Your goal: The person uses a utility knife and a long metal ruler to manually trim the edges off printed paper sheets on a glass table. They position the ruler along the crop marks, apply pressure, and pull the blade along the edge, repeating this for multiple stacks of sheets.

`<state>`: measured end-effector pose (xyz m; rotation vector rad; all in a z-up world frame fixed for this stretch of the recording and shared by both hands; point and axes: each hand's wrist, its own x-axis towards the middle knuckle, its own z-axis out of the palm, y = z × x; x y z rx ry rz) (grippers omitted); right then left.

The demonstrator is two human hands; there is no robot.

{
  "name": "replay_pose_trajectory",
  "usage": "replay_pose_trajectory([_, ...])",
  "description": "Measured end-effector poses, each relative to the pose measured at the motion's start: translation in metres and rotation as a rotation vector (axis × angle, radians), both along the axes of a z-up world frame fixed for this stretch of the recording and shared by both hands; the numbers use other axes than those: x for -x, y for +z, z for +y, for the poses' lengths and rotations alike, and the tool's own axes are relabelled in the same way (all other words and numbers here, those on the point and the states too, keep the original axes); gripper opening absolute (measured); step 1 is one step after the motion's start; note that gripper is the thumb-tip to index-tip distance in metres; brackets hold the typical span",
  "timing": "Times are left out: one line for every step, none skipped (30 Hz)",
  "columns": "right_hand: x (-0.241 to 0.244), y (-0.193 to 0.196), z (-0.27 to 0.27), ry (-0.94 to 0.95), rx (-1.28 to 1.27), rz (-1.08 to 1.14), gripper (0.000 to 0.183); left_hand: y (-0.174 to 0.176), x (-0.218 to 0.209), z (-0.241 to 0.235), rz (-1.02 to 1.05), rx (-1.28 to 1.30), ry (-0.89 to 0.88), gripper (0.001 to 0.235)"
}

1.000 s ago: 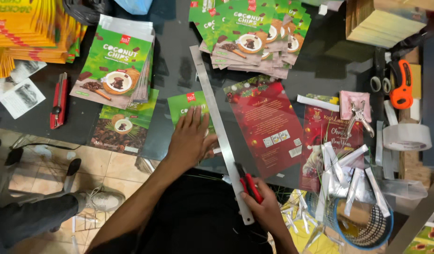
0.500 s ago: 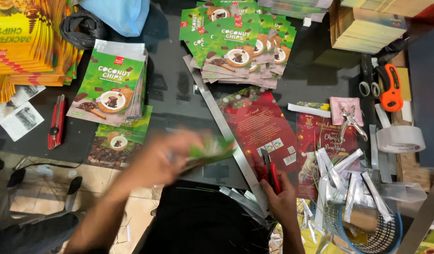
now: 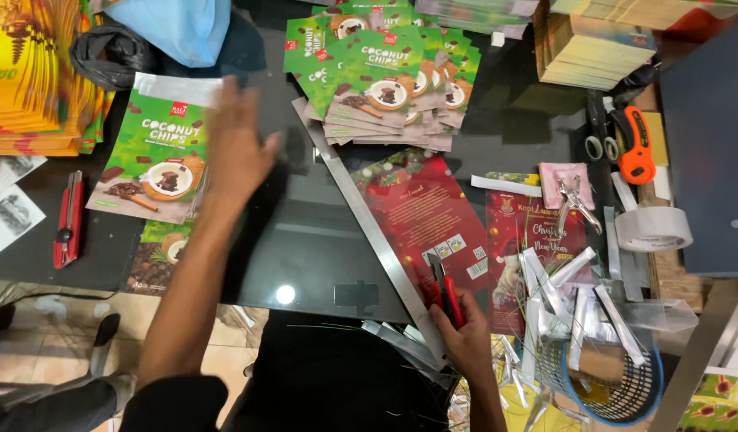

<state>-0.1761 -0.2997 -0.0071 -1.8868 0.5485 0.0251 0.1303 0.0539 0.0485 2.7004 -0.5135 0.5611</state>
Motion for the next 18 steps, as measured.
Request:
replay_pose_trajectory([-0.002,0.001,0.001,0.01,0.013,0.007,0.026,-0.008,0.008,0.022,0.06,-0.162,0.216,0.085])
replay_pose_trajectory([-0.002,0.0,-0.001,0.017,0.009,0.009,0.026,-0.014,0.017,0.038,0.062,-0.166,0.223,0.085])
replay_pose_trajectory([-0.002,-0.001,-0.003,0.012,-0.005,0.026,0.03,-0.018,0.027,0.055,0.066,-0.186,0.28,0.065])
replay_pose_trajectory([-0.003,-0.003,-0.004,0.007,-0.019,0.043,0.034,-0.022,0.037,0.072,0.07,-0.205,0.336,0.046])
replay_pose_trajectory([-0.005,0.005,0.0,0.014,-0.021,0.047,0.034,-0.008,0.047,0.073,0.074,-0.207,0.344,0.046])
replay_pose_trajectory([-0.007,0.012,0.004,0.013,-0.015,0.067,0.031,0.007,0.057,0.073,0.094,-0.127,0.308,0.031])
replay_pose_trajectory([-0.009,0.02,0.005,0.01,-0.005,0.087,0.028,0.02,0.067,0.07,0.114,-0.042,0.271,0.021])
replay_pose_trajectory([-0.007,0.018,0.004,0.017,-0.001,0.091,0.028,0.018,0.073,0.07,0.118,-0.039,0.277,0.021])
replay_pose_trajectory([-0.007,0.016,0.003,0.023,0.03,0.081,0.028,0.017,0.076,0.071,-0.023,0.03,0.181,0.008])
replay_pose_trajectory([-0.006,0.015,0.003,0.029,0.061,0.07,0.029,0.016,0.079,0.071,-0.165,0.098,0.084,0.03])
replay_pose_trajectory([-0.006,0.015,0.002,0.021,0.066,0.068,0.029,0.009,0.092,0.062,-0.167,0.105,0.077,0.03])
replay_pose_trajectory([-0.006,0.014,0.001,0.028,0.055,0.062,0.029,0.001,0.105,0.052,-0.285,-0.051,0.065,0.03])
replay_pose_trajectory([-0.005,0.013,0.001,0.038,0.043,0.059,0.029,-0.007,0.12,0.044,-0.402,-0.207,0.058,0.032])
replay_pose_trajectory([-0.007,0.016,0.002,0.033,0.048,0.06,0.029,-0.002,0.123,0.034,-0.401,-0.201,0.054,0.032])
replay_pose_trajectory([-0.008,0.019,0.004,0.017,0.025,0.093,0.031,0.003,0.132,0.027,-0.435,-0.087,-0.049,0.029])
replay_pose_trajectory([-0.009,0.022,0.006,0.0,0.003,0.126,0.033,0.009,0.141,0.02,-0.469,0.028,-0.152,0.031])
replay_pose_trajectory([-0.007,0.019,0.005,0.008,0.005,0.128,0.033,-0.007,0.137,0.034,-0.467,0.028,-0.143,0.031])
replay_pose_trajectory([-0.006,0.017,0.004,0.019,-0.004,0.095,0.032,-0.022,0.132,0.048,-0.478,0.076,-0.056,0.034])
